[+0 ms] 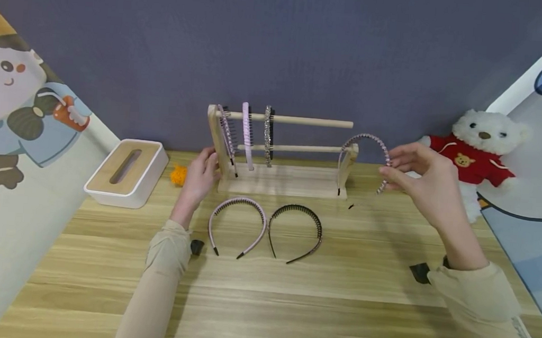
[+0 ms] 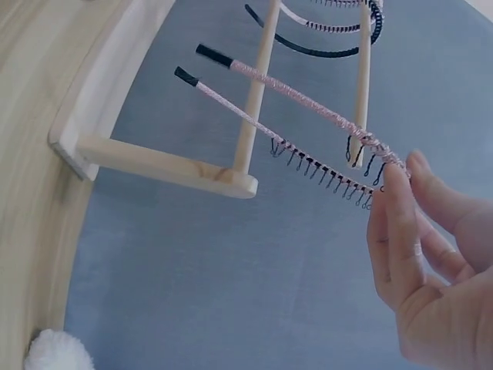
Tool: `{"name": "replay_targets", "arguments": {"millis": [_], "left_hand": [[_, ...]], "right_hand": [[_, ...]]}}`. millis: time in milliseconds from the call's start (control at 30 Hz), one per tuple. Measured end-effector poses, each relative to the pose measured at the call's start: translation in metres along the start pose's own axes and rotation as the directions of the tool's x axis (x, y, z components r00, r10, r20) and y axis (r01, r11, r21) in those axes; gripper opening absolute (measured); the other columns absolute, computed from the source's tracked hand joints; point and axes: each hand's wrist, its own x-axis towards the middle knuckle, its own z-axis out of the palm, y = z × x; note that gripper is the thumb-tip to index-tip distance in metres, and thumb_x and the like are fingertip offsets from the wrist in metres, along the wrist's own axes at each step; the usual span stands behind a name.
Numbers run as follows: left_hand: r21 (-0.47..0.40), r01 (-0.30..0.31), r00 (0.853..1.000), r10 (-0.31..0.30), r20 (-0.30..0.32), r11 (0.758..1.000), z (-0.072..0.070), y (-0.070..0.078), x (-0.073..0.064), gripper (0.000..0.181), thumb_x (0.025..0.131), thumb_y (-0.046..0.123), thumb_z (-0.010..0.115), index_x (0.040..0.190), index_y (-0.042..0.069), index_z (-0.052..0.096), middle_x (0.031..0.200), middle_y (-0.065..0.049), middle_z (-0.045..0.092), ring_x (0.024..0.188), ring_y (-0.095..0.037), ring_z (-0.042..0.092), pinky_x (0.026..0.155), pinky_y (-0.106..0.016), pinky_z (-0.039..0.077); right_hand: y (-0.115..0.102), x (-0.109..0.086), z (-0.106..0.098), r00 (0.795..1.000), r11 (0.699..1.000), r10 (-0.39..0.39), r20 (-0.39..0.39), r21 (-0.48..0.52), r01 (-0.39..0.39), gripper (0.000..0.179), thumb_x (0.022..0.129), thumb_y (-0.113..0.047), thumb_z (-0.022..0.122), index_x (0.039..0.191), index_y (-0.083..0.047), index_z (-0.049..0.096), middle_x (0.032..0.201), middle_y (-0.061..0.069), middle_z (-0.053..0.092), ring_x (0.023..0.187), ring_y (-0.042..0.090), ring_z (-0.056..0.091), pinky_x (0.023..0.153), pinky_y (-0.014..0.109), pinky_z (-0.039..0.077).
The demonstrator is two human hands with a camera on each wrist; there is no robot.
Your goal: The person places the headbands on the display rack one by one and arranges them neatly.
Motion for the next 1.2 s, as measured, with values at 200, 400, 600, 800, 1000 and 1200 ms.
{"name": "replay_targets", "arguments": {"millis": [200, 400, 600, 800, 1000, 1200], "left_hand": [[0.005, 0.000, 1.000, 0.000, 0.001, 1.000, 0.000, 0.001, -0.001, 0.049, 0.119, 0.021, 0.035, 0.160, -0.007, 0.040, 0.158, -0.032, 0.044, 0.140, -0.047, 0.053, 0.110, -0.053, 0.056], [0.010, -0.006, 1.000, 0.006, 0.001, 1.000, 0.000, 0.003, -0.002, 0.049, 0.119, 0.020, 0.035, 0.159, -0.008, 0.040, 0.158, -0.032, 0.045, 0.139, -0.048, 0.054, 0.109, -0.053, 0.057], [0.011, -0.011, 1.000, 0.011, -0.001, 1.000, 0.000, 0.003, -0.002, 0.048, 0.119, 0.019, 0.035, 0.159, -0.008, 0.040, 0.156, -0.033, 0.046, 0.137, -0.048, 0.055, 0.108, -0.053, 0.057], [0.000, -0.010, 1.000, 0.010, 0.000, 1.000, 0.000, 0.002, -0.002, 0.048, 0.119, 0.018, 0.035, 0.158, -0.009, 0.041, 0.155, -0.033, 0.047, 0.136, -0.049, 0.055, 0.108, -0.055, 0.056], [-0.009, -0.010, 1.000, 0.010, 0.003, 1.000, 0.000, 0.003, -0.003, 0.048, 0.119, 0.019, 0.036, 0.158, -0.009, 0.040, 0.156, -0.033, 0.046, 0.137, -0.048, 0.054, 0.109, -0.053, 0.056], [-0.021, -0.016, 1.000, 0.016, 0.008, 1.000, -0.001, 0.004, -0.003, 0.048, 0.119, 0.019, 0.035, 0.159, -0.009, 0.039, 0.157, -0.033, 0.045, 0.139, -0.048, 0.053, 0.110, -0.053, 0.056]], "right_hand": [[-0.009, 0.005, 0.003, 0.998, 0.999, -0.031, -0.048, 0.032, 0.032, 0.032, 0.092, 0.002, 0.084, 0.120, 0.003, 0.070, 0.093, -0.013, 0.071, 0.079, 0.001, 0.068, 0.061, 0.018, 0.063], [-0.015, 0.008, 0.002, 0.995, 0.997, -0.063, -0.073, 0.035, 0.066, 0.031, 0.091, 0.003, 0.084, 0.118, 0.004, 0.069, 0.091, -0.018, 0.070, 0.077, 0.000, 0.069, 0.061, 0.016, 0.062], [-0.022, 0.012, 0.003, 0.992, 0.996, -0.087, -0.096, 0.002, 0.088, 0.032, 0.090, 0.000, 0.087, 0.116, 0.003, 0.069, 0.090, -0.015, 0.069, 0.075, -0.003, 0.068, 0.063, 0.011, 0.059], [-0.027, 0.015, 0.005, 0.989, 0.995, -0.100, -0.104, -0.013, 0.099, 0.031, 0.090, -0.002, 0.087, 0.114, 0.003, 0.069, 0.090, -0.015, 0.068, 0.077, -0.004, 0.067, 0.064, 0.008, 0.057], [-0.034, 0.018, 0.008, 0.987, 0.993, -0.118, -0.107, 0.011, 0.120, 0.029, 0.090, 0.000, 0.086, 0.112, 0.004, 0.068, 0.089, -0.011, 0.069, 0.077, -0.002, 0.067, 0.065, 0.009, 0.059], [-0.040, 0.022, 0.012, 0.985, 0.989, -0.143, -0.095, 0.008, 0.145, 0.027, 0.091, 0.001, 0.085, 0.111, 0.005, 0.067, 0.092, -0.002, 0.070, 0.077, -0.001, 0.068, 0.065, 0.009, 0.058]]}}
